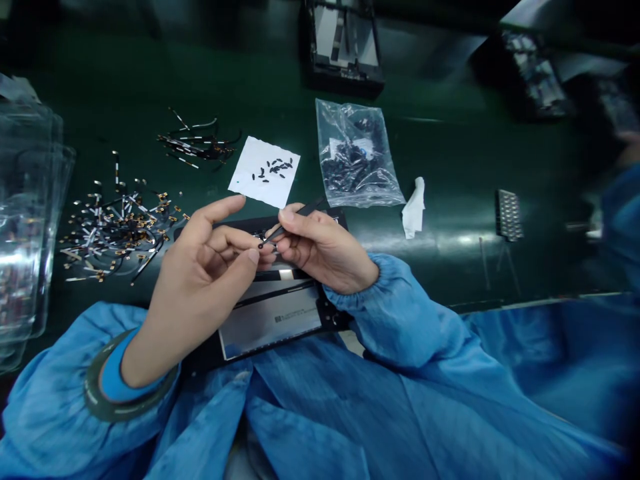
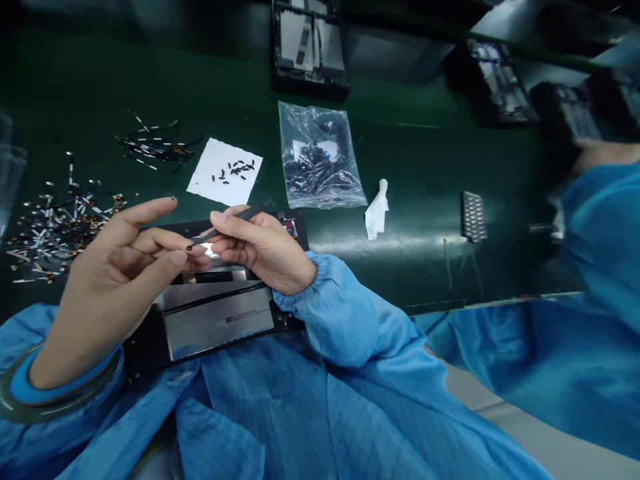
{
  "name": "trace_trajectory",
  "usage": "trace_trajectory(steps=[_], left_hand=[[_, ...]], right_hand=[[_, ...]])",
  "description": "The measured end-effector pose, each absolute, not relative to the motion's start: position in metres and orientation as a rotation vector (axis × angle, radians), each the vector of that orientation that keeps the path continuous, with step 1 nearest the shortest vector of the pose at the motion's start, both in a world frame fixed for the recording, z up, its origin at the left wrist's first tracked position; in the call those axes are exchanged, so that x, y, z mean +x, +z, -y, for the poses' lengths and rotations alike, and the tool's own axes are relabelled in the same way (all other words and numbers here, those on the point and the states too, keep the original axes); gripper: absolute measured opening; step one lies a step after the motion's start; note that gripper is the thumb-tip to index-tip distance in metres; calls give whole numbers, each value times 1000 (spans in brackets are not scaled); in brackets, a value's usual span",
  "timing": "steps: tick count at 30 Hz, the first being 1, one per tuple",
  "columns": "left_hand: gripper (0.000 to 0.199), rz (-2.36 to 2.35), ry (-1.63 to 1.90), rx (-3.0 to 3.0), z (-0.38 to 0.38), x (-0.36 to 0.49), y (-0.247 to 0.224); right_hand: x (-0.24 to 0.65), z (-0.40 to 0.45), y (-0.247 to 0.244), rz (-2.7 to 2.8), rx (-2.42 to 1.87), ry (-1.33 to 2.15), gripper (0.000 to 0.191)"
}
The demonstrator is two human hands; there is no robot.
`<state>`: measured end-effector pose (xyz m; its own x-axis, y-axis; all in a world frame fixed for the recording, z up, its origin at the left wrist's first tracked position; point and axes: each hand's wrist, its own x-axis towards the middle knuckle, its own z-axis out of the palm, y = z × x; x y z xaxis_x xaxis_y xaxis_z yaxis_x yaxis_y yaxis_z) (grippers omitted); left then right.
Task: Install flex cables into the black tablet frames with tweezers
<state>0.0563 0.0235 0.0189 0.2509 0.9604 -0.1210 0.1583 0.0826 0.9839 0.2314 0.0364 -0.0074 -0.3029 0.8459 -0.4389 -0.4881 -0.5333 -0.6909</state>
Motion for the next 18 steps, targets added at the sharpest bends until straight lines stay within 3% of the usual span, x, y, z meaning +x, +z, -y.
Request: trace_trajectory(steps=[18], left_hand=[[44,-1080,906,1263,-26,60,21]], right_hand=[[230,-35,-6,563,-1040,1913,32]])
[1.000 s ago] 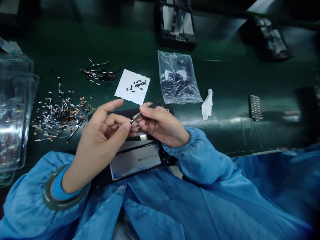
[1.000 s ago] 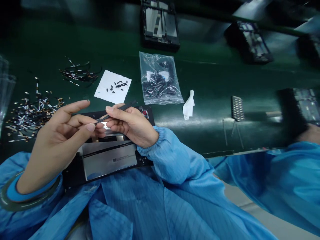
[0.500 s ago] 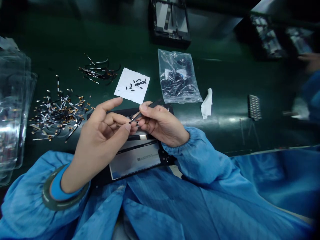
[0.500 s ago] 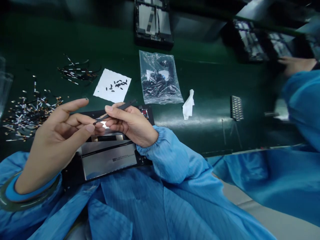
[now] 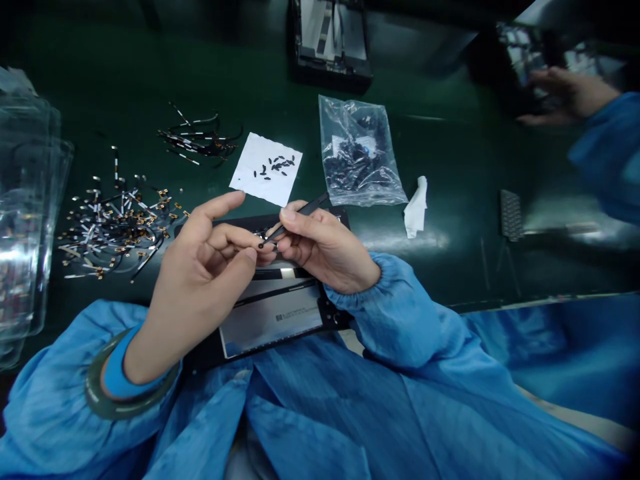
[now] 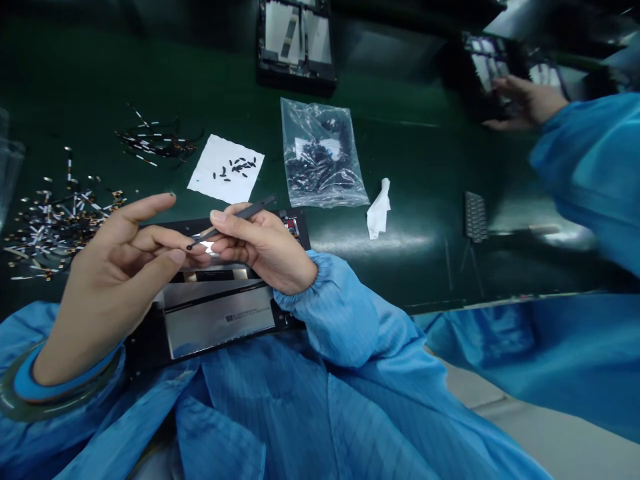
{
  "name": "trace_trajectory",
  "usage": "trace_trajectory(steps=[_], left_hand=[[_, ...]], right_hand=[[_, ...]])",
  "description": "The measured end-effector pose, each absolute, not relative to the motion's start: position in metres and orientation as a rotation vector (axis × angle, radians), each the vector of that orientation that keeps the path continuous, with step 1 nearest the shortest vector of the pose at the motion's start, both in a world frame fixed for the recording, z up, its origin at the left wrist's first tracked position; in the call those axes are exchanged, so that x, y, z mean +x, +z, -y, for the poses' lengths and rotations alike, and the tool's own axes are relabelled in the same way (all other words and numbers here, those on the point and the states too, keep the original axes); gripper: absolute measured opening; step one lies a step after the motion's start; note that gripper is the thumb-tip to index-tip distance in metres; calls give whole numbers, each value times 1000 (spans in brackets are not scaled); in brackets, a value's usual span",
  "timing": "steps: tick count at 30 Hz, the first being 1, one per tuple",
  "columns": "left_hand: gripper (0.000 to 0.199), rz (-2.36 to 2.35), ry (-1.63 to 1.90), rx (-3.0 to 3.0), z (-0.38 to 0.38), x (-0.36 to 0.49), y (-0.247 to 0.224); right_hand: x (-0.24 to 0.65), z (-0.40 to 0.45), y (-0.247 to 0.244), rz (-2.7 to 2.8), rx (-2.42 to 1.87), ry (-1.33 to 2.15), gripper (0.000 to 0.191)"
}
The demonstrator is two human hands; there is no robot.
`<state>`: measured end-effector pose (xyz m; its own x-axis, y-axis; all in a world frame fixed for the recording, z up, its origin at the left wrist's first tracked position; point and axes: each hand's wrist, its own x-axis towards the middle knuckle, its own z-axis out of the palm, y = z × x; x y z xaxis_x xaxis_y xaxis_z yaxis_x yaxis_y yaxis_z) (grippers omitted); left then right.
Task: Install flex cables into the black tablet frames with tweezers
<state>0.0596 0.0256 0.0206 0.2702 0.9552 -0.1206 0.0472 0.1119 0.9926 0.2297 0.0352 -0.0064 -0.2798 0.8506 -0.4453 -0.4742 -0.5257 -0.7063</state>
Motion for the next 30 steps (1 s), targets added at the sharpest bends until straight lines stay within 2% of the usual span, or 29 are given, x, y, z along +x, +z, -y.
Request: trace_trajectory(steps=[16,18,23,26,30], left_hand=[[42,-1093,887,1353,-25,56,18],[47,-1127,879,1471,-25,52,12],[70,-1185,717,2118,-32,47,-8],[67,-1109,527,2300,-35,48,-13],[64,-1015,548,2387,-31,42,-16]], right_hand=[[230,-34,-6,642,-1063,1907,34],[232,-32,-3,676,-1071,1875,35],[240,-35,6,822,-1139,1553,35],[242,-43,1,899,-1218,1359,37],[240,-50,-14,1034,-1277,1231,38]])
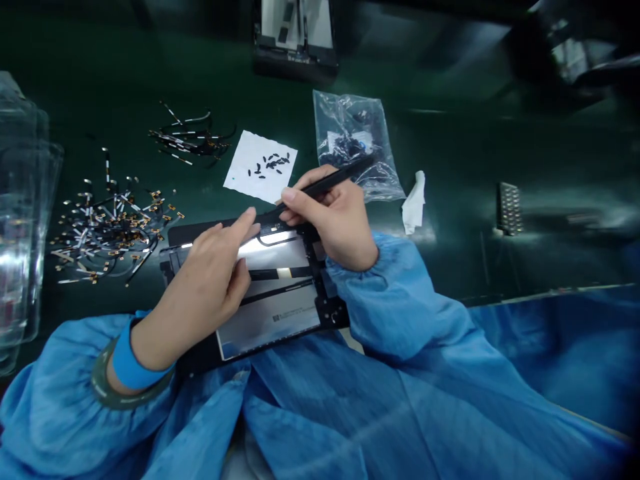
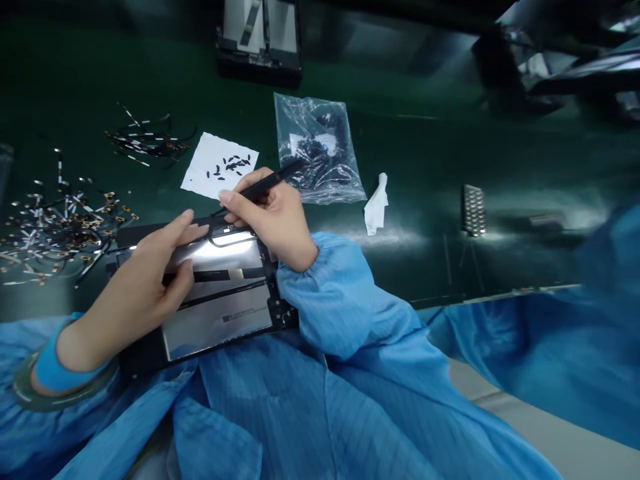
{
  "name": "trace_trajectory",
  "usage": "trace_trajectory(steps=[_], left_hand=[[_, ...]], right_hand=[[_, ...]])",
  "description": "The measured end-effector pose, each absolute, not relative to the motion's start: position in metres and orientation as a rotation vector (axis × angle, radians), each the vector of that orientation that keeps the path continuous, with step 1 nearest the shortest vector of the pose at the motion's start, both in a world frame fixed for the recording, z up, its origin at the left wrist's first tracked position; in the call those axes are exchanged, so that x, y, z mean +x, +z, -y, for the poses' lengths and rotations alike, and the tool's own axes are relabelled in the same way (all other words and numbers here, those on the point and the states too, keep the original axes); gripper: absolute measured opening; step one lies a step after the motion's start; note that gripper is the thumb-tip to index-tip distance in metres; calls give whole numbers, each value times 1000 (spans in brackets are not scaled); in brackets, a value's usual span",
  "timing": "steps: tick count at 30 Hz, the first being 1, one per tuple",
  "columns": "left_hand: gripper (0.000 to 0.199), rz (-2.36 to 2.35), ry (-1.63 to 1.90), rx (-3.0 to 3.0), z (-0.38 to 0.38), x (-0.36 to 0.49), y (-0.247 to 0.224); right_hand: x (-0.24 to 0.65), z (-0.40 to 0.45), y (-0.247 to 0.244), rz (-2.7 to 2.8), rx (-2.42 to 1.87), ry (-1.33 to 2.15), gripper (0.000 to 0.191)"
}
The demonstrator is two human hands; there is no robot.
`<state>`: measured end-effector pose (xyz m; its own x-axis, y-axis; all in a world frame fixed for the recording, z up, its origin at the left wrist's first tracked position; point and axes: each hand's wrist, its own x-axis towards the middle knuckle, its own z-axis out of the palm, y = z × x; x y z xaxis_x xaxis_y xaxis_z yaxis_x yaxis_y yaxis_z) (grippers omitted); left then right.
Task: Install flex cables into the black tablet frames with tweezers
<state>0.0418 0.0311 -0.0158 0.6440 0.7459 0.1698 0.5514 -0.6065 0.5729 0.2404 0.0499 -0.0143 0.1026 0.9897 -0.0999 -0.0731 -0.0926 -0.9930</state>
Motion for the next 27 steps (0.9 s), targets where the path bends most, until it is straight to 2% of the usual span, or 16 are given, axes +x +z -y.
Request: trace_trajectory(steps=[5,13,19,24,27], left_hand=[[64,-913,592,2499,-24,30,-23],[52,-891,513,2664,-23,32,-25],[51,-1007,476,2673,-31,41,-22],[50,-1041,389,2764,-36,45,-23],[51,-1031,401,2830,-35,46,-23]], right_hand=[[238,-48,-26,1313,-1309,1097,35],[235,-48,-31,1524,-1343,859,30],[239,-43,-22,1182,-1262,946,32],[258,-29,-10,1046,-1126,727,13],[280,-17,-7,1053,-1243,571,14]])
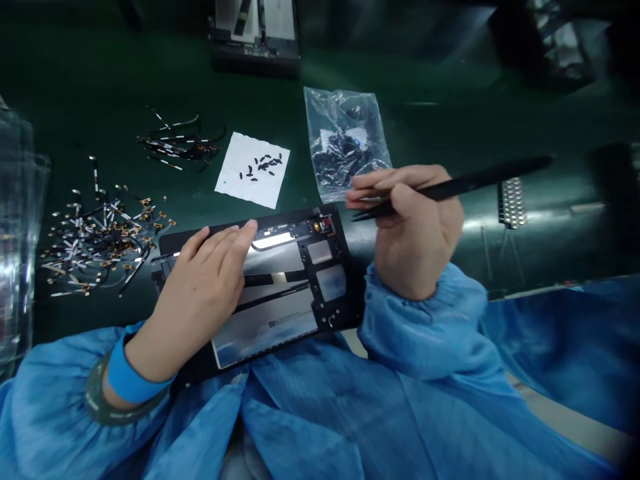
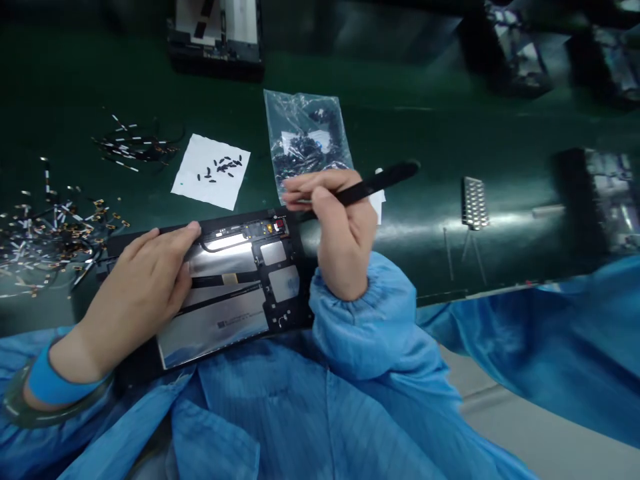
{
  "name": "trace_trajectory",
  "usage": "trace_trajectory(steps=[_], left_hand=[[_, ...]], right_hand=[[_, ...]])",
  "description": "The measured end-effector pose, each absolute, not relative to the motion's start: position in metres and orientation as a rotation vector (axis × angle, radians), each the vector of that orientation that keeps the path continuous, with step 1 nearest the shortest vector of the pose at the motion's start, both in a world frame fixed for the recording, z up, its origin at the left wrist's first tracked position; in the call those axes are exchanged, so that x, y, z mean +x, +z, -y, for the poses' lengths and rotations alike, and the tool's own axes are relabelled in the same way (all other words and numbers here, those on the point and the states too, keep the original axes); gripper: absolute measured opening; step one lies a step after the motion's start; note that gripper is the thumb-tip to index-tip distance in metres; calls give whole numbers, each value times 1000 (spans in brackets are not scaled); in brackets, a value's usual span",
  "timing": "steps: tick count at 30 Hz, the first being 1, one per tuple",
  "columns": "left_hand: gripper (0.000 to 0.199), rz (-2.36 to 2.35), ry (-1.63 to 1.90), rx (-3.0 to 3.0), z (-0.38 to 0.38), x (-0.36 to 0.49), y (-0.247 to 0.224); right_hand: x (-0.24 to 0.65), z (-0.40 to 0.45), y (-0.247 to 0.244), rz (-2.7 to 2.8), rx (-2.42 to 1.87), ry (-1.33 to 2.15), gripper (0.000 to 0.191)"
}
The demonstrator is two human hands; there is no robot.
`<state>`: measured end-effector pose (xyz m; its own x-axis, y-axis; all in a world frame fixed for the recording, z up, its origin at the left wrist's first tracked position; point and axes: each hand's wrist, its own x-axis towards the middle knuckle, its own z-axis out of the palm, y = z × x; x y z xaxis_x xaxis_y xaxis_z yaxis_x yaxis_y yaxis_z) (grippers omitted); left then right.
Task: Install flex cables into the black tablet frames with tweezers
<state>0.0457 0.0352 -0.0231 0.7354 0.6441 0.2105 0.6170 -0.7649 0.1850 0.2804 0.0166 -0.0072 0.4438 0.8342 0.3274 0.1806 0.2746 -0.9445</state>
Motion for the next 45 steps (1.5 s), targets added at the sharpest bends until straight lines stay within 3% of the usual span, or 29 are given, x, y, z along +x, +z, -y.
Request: trace_trajectory(steps=[5,8,11,14,18,21,24,28,33,36,40,45], left_hand=[[54,-998,320,2970,-26,53,-19],[59,-1038,217,2998,-16,61,-17],[62,-1063,174,2965,-12,65,-16],[67,-1029,192,2891,-17,61,-15],[75,-1084,432,2597,-29,47,-12],[75,-1126,619,2474,-32,40,-14],[70,-1030,564,2660,-30,39,-19],[63,-991,473,2739,-27,36,-15],[61,-1248,1182,2214,-33,20,-4],[50,-1365,1513,1825,-41,8,-10],[44,-1465,1597,1799,-49,-6,-12],[48,-1511,1598,2143,-63,-20,17]], right_hand=[[308,11,-5,1384,-2020,321,16],[306,24,-5,1580,-2342,521,35],[300,30,-6,1564,-2404,833,56],[302,31,-7,1436,-2384,1000,66],[308,29,-5,1245,-2186,1316,50],[308,31,-8,1099,-1937,1437,51],[305,37,-17,1080,-1831,1394,56],[310,41,-14,1028,-1700,1349,49],[322,-10,30,1050,-1600,992,19],[306,-73,51,1057,-1496,728,14],[267,-134,53,1139,-1340,790,19],[240,-127,41,1203,-1295,935,27]])
